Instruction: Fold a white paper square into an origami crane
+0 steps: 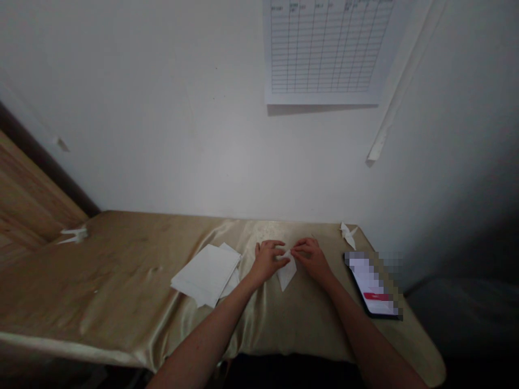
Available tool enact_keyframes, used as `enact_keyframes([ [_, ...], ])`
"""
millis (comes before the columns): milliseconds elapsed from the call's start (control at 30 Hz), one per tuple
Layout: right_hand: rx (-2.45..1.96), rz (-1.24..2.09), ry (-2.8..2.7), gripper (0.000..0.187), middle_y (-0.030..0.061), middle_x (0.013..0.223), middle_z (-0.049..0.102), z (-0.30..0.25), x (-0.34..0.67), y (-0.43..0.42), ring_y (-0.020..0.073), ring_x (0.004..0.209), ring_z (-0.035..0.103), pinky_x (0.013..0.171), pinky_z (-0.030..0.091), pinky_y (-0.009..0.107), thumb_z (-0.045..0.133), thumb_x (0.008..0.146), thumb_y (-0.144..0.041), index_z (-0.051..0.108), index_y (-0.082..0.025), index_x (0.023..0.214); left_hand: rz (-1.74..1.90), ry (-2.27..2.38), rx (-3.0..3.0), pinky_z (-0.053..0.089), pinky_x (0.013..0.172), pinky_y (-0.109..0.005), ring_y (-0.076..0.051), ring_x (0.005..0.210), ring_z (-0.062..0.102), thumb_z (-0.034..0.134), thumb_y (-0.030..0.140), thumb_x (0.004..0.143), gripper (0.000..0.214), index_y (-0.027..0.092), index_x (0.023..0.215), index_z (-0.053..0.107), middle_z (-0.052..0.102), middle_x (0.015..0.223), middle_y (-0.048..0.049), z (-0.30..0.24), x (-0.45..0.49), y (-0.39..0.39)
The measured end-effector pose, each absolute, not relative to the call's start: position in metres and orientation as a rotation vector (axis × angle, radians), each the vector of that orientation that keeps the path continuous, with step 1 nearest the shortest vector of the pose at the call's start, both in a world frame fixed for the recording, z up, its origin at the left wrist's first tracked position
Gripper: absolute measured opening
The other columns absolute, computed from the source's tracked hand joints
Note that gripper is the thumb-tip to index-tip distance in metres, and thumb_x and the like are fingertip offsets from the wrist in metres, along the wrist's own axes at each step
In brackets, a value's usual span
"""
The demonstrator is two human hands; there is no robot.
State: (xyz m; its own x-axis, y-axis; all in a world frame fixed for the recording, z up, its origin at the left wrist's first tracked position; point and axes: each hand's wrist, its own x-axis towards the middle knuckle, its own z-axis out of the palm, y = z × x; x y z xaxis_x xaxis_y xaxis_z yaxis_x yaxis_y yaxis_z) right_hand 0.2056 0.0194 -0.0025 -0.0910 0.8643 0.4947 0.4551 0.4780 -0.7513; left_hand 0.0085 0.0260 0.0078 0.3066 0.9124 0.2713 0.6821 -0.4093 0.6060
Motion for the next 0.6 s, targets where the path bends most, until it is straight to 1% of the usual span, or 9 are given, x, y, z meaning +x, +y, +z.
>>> enact_keyframes([
  [167, -1.114, 0.435, -1.737, 0.016, 0.0052, 0.094, 0.068, -0.0014, 0.2039, 0.0184, 0.024, 0.102, 0.056, 0.1, 0.04, 0.045, 0.069, 0.085, -0.04, 0.077, -0.027, 0.08, 0.848, 1.414, 2.201, 0.026, 0.114, -0.061, -0.03, 0.126, 0.054, 0.082, 0.029, 0.076, 0.007, 0.028, 0.081, 0.078, 0.069, 0.127, -0.0015, 0.0065, 0.0093, 0.0258],
  [367, -1.095, 0.334, -1.766, 0.015, 0.005, 0.093, 0.067, -0.0037, 0.2015, 0.0183, 0.0238, 0.102, 0.054, 0.098, 0.04, 0.045, 0.066, 0.088, -0.036, 0.073, -0.025, 0.082, 0.858, 1.418, 2.214, 0.025, 0.114, -0.063, -0.03, 0.125, 0.055, 0.081, 0.031, 0.076, 0.006, 0.028, 0.081, 0.077, 0.07, 0.126, -0.0013, 0.0059, 0.0114, 0.0236],
  [600, -1.113, 0.246, -1.795, 0.012, 0.0057, 0.093, 0.066, -0.0058, 0.1982, 0.0173, 0.0242, 0.103, 0.052, 0.097, 0.041, 0.045, 0.062, 0.09, -0.03, 0.068, -0.024, 0.082, 0.942, 1.382, 2.185, 0.03, 0.114, -0.058, -0.027, 0.123, 0.057, 0.081, 0.032, 0.078, 0.008, 0.03, 0.085, 0.078, 0.071, 0.123, -0.0008, 0.0013, 0.0136, 0.0262],
])
